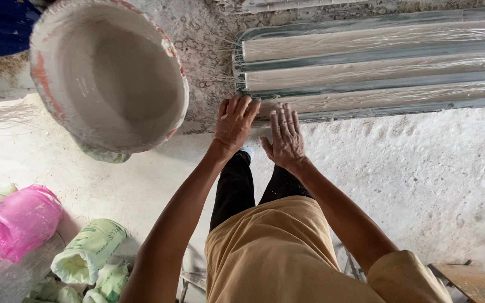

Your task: The person peels a plastic string off long glass mold strips and presses the strips into place, then mixes plaster paste in a large bowl by hand and scoops the paste onto the strips. They use a flat trowel to spread and smooth the paste along the mold surfaces.

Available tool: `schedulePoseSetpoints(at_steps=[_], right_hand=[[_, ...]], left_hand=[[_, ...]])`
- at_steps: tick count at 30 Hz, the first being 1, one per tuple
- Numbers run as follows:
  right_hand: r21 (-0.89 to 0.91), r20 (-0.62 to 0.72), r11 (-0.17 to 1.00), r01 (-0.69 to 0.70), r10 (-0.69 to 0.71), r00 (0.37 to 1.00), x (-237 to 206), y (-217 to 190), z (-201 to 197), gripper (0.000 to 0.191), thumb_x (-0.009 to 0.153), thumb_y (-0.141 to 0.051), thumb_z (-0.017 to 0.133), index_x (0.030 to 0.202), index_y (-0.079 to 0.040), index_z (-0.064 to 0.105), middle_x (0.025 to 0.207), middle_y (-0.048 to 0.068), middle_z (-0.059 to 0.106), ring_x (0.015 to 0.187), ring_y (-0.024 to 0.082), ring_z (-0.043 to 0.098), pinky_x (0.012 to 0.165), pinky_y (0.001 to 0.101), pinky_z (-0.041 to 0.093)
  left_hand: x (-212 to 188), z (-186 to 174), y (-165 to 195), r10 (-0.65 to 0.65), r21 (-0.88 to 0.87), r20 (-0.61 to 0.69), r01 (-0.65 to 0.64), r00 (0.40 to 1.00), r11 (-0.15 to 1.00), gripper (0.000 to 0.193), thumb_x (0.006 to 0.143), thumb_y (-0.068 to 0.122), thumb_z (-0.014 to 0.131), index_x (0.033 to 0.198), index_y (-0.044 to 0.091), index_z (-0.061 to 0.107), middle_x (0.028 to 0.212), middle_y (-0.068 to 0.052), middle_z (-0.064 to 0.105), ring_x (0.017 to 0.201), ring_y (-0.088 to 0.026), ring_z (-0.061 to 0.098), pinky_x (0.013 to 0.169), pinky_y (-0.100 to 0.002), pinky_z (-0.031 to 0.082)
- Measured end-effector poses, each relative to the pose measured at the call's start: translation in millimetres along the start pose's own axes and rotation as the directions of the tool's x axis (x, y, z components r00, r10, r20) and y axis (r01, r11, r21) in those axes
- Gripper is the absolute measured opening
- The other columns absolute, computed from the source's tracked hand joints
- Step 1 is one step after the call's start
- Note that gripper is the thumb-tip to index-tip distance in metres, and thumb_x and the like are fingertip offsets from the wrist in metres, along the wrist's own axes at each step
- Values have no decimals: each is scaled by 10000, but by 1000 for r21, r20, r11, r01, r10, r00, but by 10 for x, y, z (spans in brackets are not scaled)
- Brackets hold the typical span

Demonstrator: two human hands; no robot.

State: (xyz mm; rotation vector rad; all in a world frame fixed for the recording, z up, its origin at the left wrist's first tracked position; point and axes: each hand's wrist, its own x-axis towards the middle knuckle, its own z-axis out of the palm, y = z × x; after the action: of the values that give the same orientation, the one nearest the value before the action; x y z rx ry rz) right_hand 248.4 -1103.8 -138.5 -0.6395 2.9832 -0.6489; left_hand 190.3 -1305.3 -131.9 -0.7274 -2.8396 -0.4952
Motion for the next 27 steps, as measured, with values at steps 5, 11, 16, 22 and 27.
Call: schedulePoseSetpoints(at_steps=[5,11,16,22,27], right_hand=[[-26,82,1000,4,-2,997,120,-173,105,740,1065,-436,481,1518,132,343,1596,367,301,1531,499,231,1254,624,160],[185,-79,980,67,-53,996,380,-255,126,690,1126,-386,396,1609,63,194,1683,310,202,1591,427,160,1319,580,124],[-36,-205,993,-110,101,973,941,162,-96,776,1165,-477,383,1624,87,114,1667,357,96,1580,496,68,1309,598,82],[-49,326,999,10,6,945,1422,123,125,836,1084,-554,228,1593,104,149,1678,339,92,1573,471,45,1278,607,55],[-24,175,997,-75,78,981,1662,109,161,893,1062,-625,182,1608,81,166,1681,316,80,1587,449,51,1286,568,6]], left_hand=[[-197,-24,-179,-11,-100,11,12,1000,995,259,1004,173,707,1257,142,664,1197,-25,577,1194,-239,531,1033,-452,429],[-303,-348,-181,-183,-70,-102,176,978,982,362,953,132,675,1312,129,627,1287,-72,584,1236,-260,537,1048,-490,388],[-111,-520,-13,-258,-133,-143,240,955,962,372,961,119,673,1327,121,607,1308,-90,570,1244,-287,541,1055,-499,385],[-33,-647,160,-342,-191,-143,313,929,930,459,901,98,677,1353,115,603,1305,-92,579,1237,-302,540,1067,-494,397],[-218,-717,257,-403,-155,-99,386,910,909,441,903,84,681,1336,92,601,1317,-96,577,1246,-310,542,1089,-498,408]])
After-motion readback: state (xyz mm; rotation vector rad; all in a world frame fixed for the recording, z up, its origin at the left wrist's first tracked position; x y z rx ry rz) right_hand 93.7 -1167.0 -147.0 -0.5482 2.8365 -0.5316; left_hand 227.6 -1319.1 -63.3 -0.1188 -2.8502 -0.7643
